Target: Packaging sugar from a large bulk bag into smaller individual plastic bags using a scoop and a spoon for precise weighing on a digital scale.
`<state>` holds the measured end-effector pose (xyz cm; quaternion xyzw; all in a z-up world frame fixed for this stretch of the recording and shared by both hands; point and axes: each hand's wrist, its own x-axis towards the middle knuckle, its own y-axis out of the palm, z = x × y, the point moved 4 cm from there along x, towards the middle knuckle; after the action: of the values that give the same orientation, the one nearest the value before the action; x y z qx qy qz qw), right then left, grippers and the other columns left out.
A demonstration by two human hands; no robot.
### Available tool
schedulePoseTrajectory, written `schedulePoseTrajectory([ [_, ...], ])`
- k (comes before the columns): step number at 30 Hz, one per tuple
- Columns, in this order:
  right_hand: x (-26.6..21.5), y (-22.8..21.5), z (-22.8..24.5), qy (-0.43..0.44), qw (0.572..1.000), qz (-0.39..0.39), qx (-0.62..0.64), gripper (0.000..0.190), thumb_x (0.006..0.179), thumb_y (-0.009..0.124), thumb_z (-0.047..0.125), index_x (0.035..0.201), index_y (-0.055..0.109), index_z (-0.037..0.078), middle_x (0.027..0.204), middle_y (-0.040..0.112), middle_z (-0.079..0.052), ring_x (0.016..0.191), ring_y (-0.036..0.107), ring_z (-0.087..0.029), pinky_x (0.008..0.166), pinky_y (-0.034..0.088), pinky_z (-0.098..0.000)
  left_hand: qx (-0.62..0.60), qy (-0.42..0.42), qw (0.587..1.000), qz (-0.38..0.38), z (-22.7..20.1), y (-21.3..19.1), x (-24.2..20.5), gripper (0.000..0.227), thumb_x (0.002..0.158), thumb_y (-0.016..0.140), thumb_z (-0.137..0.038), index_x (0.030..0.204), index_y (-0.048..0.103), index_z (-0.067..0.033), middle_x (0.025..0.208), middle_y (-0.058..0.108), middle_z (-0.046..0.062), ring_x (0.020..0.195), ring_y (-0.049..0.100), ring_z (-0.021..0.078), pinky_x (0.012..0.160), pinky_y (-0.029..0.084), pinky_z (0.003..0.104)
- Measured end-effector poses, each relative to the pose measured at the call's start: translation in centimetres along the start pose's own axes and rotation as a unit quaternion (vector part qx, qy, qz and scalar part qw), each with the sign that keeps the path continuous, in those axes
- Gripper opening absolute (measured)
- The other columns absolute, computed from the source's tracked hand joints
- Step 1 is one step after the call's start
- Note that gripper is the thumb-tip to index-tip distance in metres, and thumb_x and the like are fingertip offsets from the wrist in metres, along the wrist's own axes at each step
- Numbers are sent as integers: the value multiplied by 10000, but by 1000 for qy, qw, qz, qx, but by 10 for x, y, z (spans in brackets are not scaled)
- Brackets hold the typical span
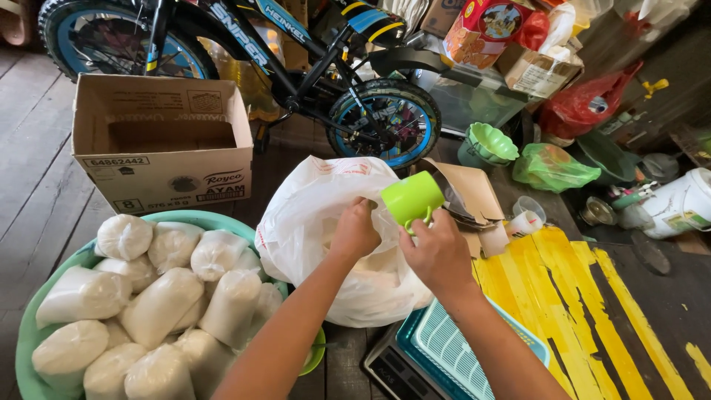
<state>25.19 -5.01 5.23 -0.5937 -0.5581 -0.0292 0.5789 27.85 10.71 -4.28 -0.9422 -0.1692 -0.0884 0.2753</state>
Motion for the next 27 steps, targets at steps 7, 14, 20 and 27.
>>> schedulePoseTrajectory([
  [7,-55,56,-62,330,911,188,159,532,837,724,498,549,566,79,551,569,-183,679,659,-415,665,525,-450,19,-51,998,7,18,-41,27,631,563,779,-5,1187,735,-90,1121,694,85,1082,714,376,970,576,438],
  [14,-102,175,5,151,912,367,101,338,889,577,377,863,751,87,812,737,-185,864,747,-370,770,586,-449,5,-92,995,31,23,-62,29,717,492,854,-26,1197,743,-94,1133,734,78,1136,698,353,987,578,430],
  [20,-99,286,34,-75,931,352,-55,167,860,594,179,895,720,76,845,652,-123,807,617,-328,640,482,-423,2,-111,993,39,17,-83,21,725,493,876,-32,1203,743,-83,1126,748,90,1136,698,363,978,582,448],
  [27,-147,323,63,-90,853,513,40,253,956,479,208,940,693,74,972,655,-131,864,680,-291,693,548,-388,-3,-104,994,32,19,-88,28,694,523,861,-57,1205,734,-83,1145,746,91,1165,681,368,1020,559,475],
])
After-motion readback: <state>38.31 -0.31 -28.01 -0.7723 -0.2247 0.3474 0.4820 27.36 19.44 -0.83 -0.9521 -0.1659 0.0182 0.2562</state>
